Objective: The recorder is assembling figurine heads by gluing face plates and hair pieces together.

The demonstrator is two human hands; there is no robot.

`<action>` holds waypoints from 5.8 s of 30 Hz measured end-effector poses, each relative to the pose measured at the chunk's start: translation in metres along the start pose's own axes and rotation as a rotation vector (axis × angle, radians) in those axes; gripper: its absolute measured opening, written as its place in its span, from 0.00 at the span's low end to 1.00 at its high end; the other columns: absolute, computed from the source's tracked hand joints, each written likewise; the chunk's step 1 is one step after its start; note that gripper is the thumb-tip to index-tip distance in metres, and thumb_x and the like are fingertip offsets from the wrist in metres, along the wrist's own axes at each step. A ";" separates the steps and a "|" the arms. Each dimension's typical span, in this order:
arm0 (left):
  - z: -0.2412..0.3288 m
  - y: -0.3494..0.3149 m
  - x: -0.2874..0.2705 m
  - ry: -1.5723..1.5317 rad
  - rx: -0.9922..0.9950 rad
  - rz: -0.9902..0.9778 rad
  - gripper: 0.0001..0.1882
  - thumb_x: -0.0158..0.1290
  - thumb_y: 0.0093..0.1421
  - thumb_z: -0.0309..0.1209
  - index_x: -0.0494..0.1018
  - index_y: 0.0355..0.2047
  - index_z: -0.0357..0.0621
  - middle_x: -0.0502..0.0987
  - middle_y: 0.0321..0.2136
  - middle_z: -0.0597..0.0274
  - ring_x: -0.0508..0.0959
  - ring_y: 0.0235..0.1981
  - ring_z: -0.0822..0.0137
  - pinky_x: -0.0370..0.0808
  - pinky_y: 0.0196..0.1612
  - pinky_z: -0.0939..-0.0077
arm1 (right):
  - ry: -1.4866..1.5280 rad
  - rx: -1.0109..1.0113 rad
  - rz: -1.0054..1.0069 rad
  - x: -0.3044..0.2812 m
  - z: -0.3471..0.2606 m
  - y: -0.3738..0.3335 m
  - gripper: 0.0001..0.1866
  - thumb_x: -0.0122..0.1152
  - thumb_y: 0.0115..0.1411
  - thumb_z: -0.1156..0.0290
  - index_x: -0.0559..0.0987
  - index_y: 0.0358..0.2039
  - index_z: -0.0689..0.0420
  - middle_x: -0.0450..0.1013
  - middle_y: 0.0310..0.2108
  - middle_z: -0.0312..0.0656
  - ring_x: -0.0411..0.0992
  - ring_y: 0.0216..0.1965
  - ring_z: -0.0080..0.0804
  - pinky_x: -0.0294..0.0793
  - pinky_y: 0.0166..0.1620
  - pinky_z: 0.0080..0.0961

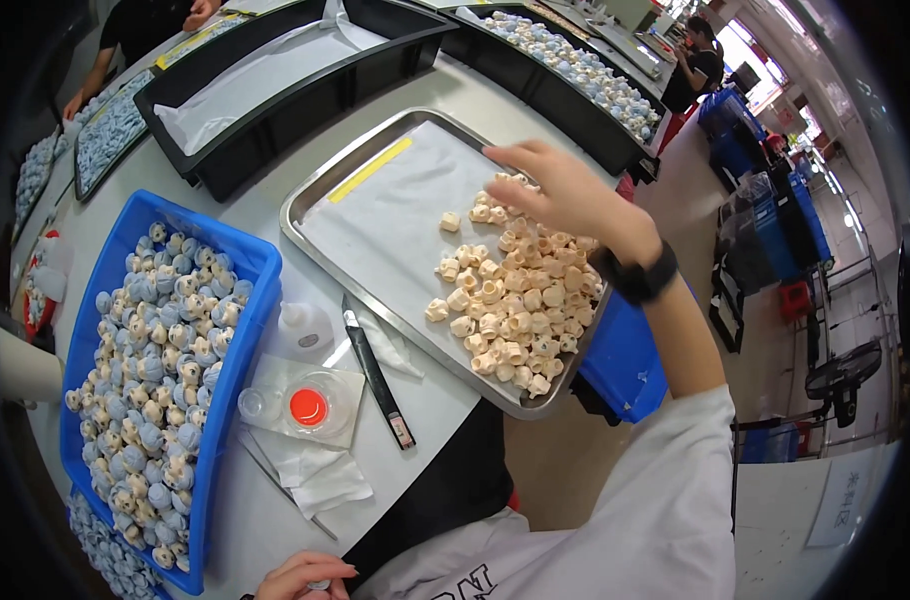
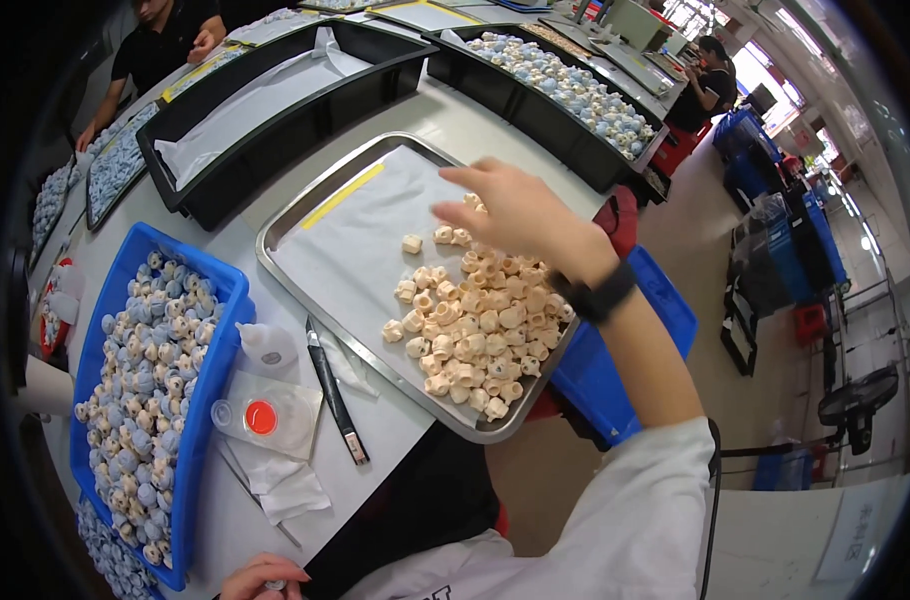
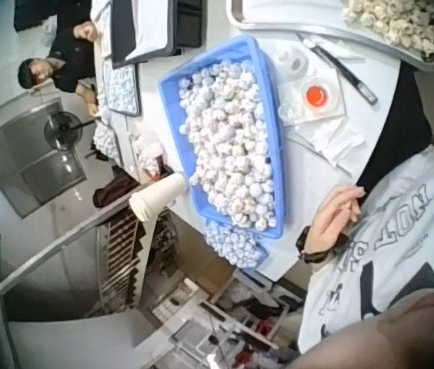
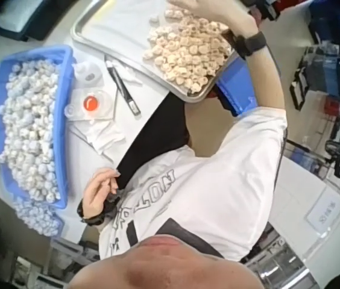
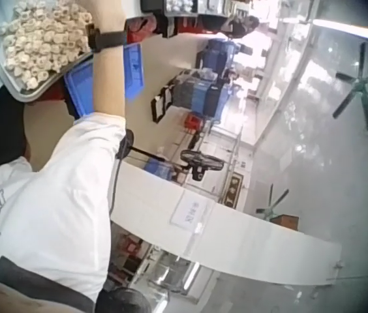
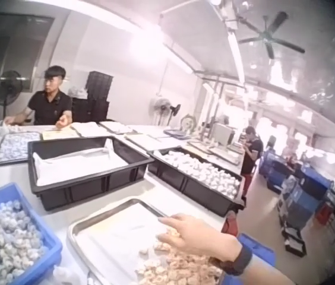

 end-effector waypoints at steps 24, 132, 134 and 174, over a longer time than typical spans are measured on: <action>-0.025 0.003 -0.013 -0.242 0.180 0.080 0.13 0.43 0.62 0.35 0.64 0.39 0.37 0.70 0.33 0.54 0.67 0.24 0.75 0.63 0.26 0.86 | -0.045 -0.022 -0.532 0.029 -0.020 -0.007 0.16 0.57 0.45 0.60 0.77 0.24 0.63 0.71 0.26 0.48 0.71 0.30 0.40 0.71 0.34 0.31; -0.030 0.020 -0.009 -0.415 0.040 0.214 0.21 0.50 0.55 0.24 0.62 0.49 0.33 0.73 0.41 0.50 0.71 0.23 0.79 0.70 0.26 0.89 | 1.521 0.500 0.712 0.117 -0.056 -0.097 0.21 0.38 0.65 0.60 0.66 0.48 0.66 0.70 0.45 0.45 0.71 0.43 0.29 0.71 0.46 0.25; -0.030 0.020 -0.009 -0.421 0.032 0.206 0.21 0.50 0.55 0.24 0.62 0.49 0.33 0.73 0.41 0.50 0.71 0.23 0.78 0.70 0.26 0.89 | 1.518 0.514 0.705 0.116 -0.057 -0.098 0.21 0.38 0.65 0.60 0.66 0.49 0.66 0.70 0.46 0.45 0.71 0.44 0.30 0.70 0.47 0.25; -0.028 0.013 -0.006 -0.413 0.060 0.102 0.23 0.52 0.54 0.26 0.61 0.50 0.34 0.72 0.41 0.51 0.72 0.24 0.76 0.68 0.26 0.88 | 0.943 0.779 -0.512 0.053 -0.019 -0.093 0.25 0.34 0.66 0.56 0.71 0.24 0.62 0.74 0.16 0.42 0.71 0.13 0.24 0.70 0.16 0.14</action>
Point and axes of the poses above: each hand's wrist, its own y-axis towards the middle knuckle, its own x-axis out of the palm, z = x × y, the point moved 1 cm from there along y, towards the middle knuckle
